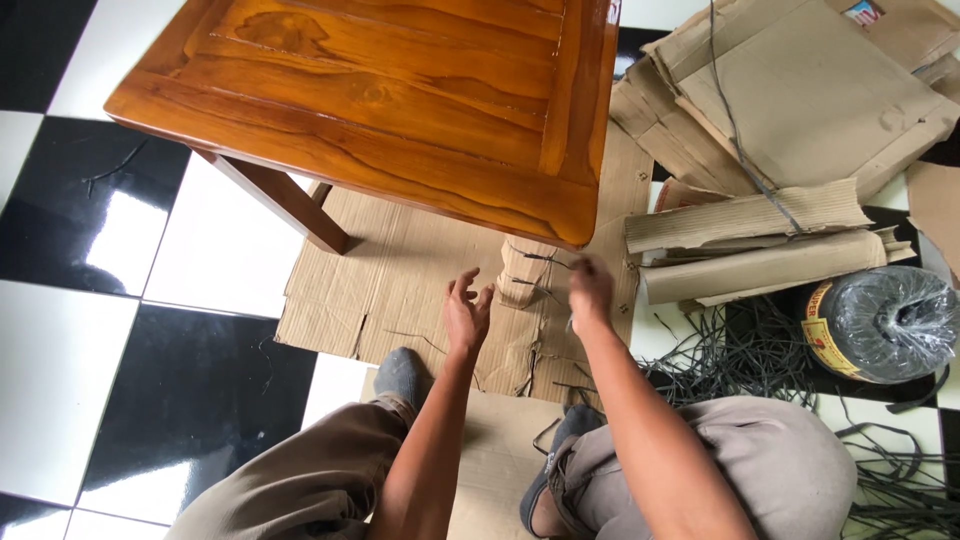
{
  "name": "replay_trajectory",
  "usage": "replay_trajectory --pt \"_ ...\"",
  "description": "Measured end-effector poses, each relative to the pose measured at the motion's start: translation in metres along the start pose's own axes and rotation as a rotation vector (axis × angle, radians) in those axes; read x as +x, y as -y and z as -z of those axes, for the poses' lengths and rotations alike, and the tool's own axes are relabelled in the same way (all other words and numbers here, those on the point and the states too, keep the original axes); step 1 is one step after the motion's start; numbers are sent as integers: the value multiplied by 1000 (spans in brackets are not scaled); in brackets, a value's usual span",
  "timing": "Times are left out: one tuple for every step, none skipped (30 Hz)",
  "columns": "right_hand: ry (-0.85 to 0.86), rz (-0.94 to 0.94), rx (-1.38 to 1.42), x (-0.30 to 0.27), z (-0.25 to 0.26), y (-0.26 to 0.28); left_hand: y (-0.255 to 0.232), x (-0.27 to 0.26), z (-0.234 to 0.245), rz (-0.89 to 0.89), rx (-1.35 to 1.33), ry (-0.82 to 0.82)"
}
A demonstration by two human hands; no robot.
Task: Wrapping a wooden chair leg with cardboard and securing it with wire
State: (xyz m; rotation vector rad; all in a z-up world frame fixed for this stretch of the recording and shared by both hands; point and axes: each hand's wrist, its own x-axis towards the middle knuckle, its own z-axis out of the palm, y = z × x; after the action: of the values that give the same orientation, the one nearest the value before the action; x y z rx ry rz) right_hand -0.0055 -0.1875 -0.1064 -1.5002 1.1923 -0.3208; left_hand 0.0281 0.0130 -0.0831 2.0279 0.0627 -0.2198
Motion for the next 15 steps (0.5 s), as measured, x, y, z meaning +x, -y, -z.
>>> replay_trajectory --pt "-1 4 3 5 2 0 -3 3 0 -4 -2 -1" --pt "-43 18 126 9 6 -2 -4 3 0 11 -34 3" --pt "-85 33 248 14 9 -5 -4 4 -1 27 -66 7" --pt "-86 33 248 3 11 1 -2 6 -5 26 -67 8" --pt "-63 16 254 -7 12 7 1 8 -8 1 -164 16" --pt "-39 -3 259 -17 14 13 4 10 -12 -22 -260 23" --pt "-40 -4 258 -19 9 16 -5 12 -12 -21 -261 24" --pt "94 93 228 -22 5 17 -11 11 -11 -80 -308 35" --pt "228 190 199 -25 0 18 -18 11 -10 -140 -355 46" --pt "232 191 198 -9 -9 -3 -22 13 -8 -139 -355 42" --pt "320 265 63 8 -17 -23 -25 15 -5 -223 -325 78" --pt "403 337 -72 24 -25 -43 -29 17 -4 -308 -293 117" --pt "404 337 -72 20 -19 -35 -33 20 -1 -308 -292 116" --pt "441 353 -144 18 -13 -27 -37 22 0 -368 -185 201" --pt "477 368 -216 15 -6 -19 -41 24 2 -427 -78 286"
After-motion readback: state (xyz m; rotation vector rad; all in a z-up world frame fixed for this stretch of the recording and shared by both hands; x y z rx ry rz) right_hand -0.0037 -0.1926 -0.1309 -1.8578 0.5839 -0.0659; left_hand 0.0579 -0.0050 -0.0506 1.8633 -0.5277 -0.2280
